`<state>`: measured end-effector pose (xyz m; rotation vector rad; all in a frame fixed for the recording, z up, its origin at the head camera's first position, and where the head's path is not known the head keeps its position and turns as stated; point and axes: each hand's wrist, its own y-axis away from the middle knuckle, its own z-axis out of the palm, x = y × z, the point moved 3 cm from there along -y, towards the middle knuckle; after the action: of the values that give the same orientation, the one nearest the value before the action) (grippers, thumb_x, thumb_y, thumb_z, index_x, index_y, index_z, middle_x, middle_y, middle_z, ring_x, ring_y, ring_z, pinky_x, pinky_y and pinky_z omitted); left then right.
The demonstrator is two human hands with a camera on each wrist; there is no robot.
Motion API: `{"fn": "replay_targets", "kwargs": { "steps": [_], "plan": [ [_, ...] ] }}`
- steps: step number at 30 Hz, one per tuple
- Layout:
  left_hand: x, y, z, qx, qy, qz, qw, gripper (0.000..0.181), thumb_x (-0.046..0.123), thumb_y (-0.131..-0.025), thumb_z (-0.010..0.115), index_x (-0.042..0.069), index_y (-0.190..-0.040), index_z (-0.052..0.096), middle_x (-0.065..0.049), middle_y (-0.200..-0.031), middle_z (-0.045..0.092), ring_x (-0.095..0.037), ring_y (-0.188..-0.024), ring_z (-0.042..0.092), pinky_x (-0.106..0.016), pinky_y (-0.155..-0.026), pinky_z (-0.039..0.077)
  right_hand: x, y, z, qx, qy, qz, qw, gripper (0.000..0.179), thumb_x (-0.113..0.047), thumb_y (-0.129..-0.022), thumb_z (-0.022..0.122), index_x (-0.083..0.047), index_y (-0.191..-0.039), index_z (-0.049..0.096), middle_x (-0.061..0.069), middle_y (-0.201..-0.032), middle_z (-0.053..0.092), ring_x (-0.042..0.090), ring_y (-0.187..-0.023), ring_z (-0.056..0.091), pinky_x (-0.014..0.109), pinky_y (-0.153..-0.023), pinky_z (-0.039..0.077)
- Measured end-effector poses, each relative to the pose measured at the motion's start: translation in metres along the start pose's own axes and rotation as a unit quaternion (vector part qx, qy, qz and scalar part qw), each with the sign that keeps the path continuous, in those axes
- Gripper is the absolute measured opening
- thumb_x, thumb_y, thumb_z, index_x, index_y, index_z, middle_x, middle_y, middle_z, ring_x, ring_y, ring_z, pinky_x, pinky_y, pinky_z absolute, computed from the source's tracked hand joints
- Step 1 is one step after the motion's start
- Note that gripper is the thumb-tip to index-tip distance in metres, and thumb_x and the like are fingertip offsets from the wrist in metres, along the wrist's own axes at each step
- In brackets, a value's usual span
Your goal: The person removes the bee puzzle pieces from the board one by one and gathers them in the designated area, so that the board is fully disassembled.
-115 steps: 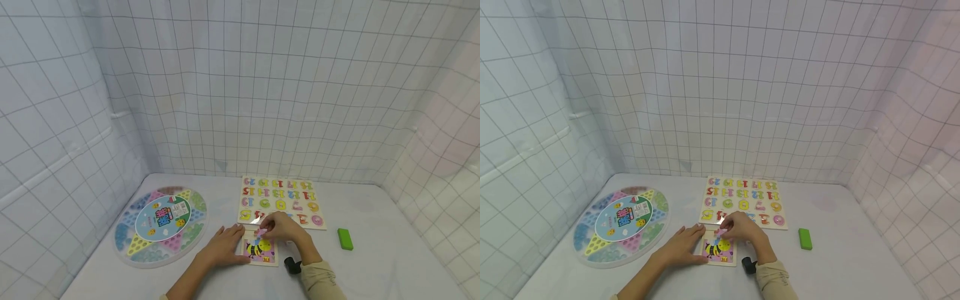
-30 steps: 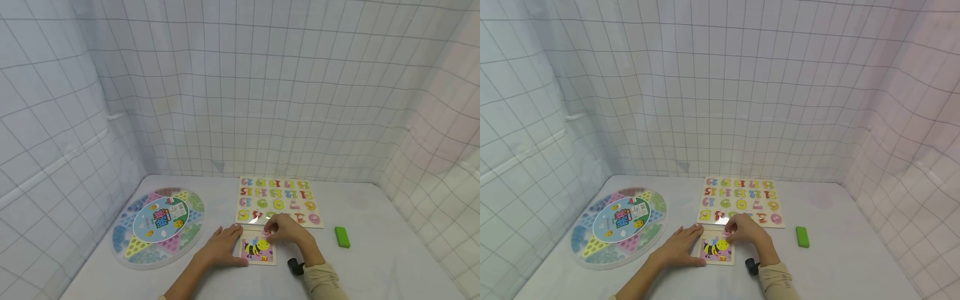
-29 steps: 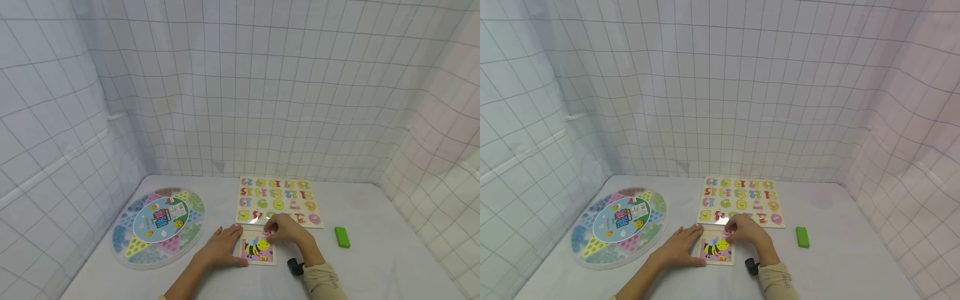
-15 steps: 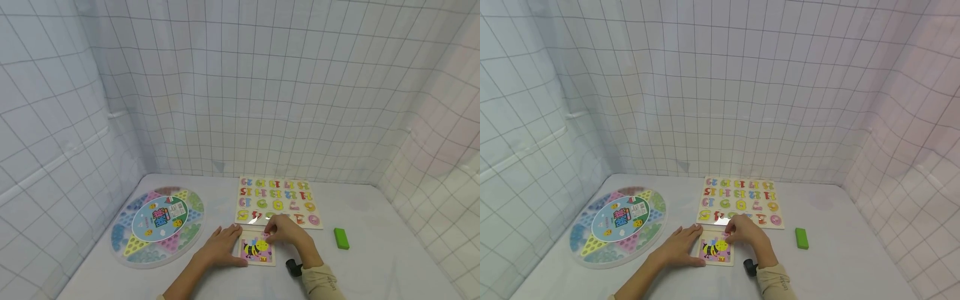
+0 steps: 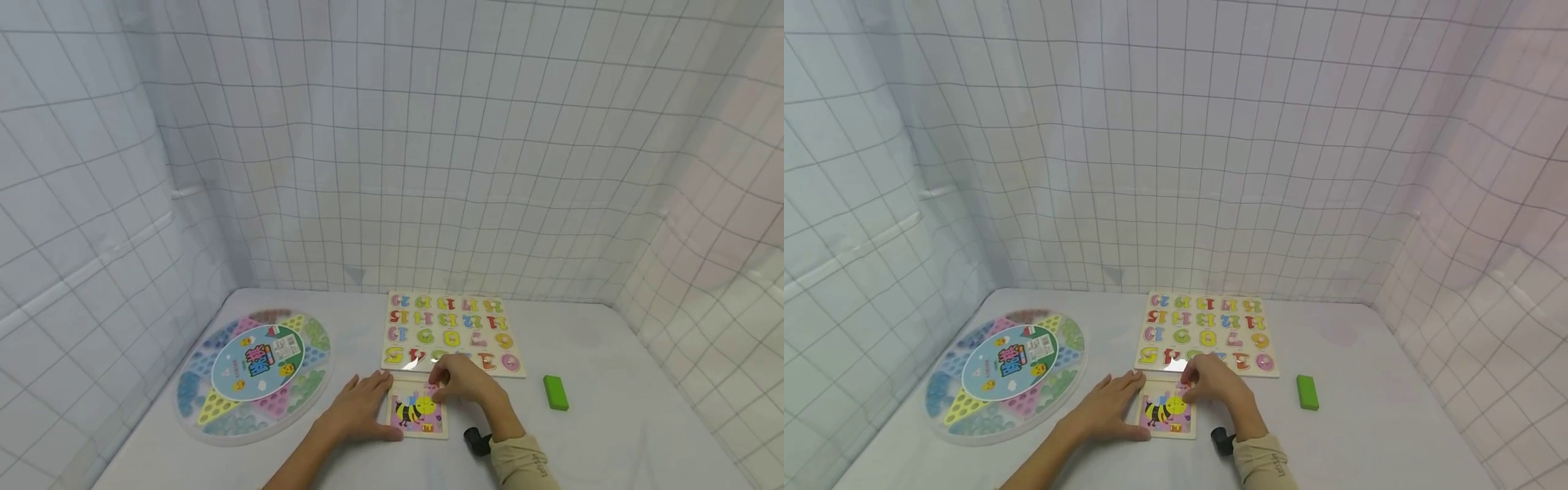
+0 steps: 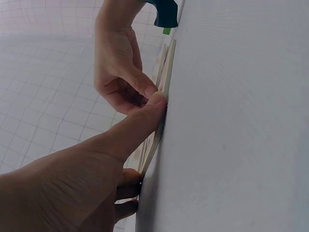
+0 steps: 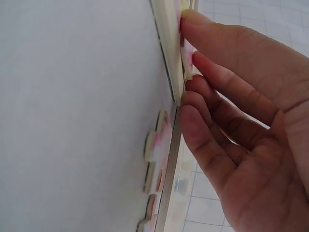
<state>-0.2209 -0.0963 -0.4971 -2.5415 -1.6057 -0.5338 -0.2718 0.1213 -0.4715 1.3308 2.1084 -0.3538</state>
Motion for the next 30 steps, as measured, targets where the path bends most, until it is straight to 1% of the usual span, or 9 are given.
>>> {"fn": "replay_targets", "kwargs": {
  "steps": [3,12,24,30],
  "plan": [
    [0.0003,0.0012,-0.0011,-0.002,0.0,-0.003,1.0,0.106,0.072,-0.07,0.069,0.009,-0.149,0.038,-0.007,-0.157,0.036,-0.028,-0.147,0.032,-0.055,-0.12,0.021,-0.0008,-0.0002,0.0,-0.006,-0.008,-0.008,0.9999,0.023,-0.014,-0.071,0.086,-0.011,-0.088,0.071,-0.002,-0.08,0.061,0.013,-0.073,0.052,0.023,-0.062,0.045],
    [0.0024,0.0022,-0.0025,-0.005,-0.004,-0.002,1.0,0.106,0.072,-0.071,0.069,0.009,-0.15,0.037,-0.008,-0.158,0.035,-0.028,-0.147,0.031,-0.055,-0.12,0.021,0.0035,-0.0011,-0.0017,-0.027,-0.023,-0.01,0.9993,0.021,-0.008,-0.074,0.082,-0.012,-0.091,0.072,-0.002,-0.081,0.063,0.014,-0.074,0.054,0.023,-0.062,0.047],
    [0.0026,0.0021,-0.0035,-0.006,0.001,-0.001,1.0,0.106,0.071,-0.071,0.07,0.008,-0.15,0.037,-0.008,-0.157,0.036,-0.028,-0.147,0.031,-0.055,-0.121,0.02,0.0051,-0.0006,-0.0022,-0.024,-0.022,-0.003,0.9995,0.019,-0.011,-0.074,0.083,-0.012,-0.09,0.073,-0.003,-0.079,0.063,0.012,-0.073,0.055,0.022,-0.062,0.047],
    [0.0007,0.0006,-0.0019,0.002,-0.001,0.004,1.0,0.107,0.071,-0.07,0.071,0.007,-0.149,0.038,-0.009,-0.156,0.037,-0.029,-0.146,0.032,-0.056,-0.12,0.021,0.0071,-0.0011,-0.0019,-0.017,-0.021,-0.007,0.9996,0.019,-0.013,-0.073,0.084,-0.013,-0.087,0.072,-0.004,-0.077,0.062,0.012,-0.07,0.054,0.021,-0.06,0.047]
  ]
}}
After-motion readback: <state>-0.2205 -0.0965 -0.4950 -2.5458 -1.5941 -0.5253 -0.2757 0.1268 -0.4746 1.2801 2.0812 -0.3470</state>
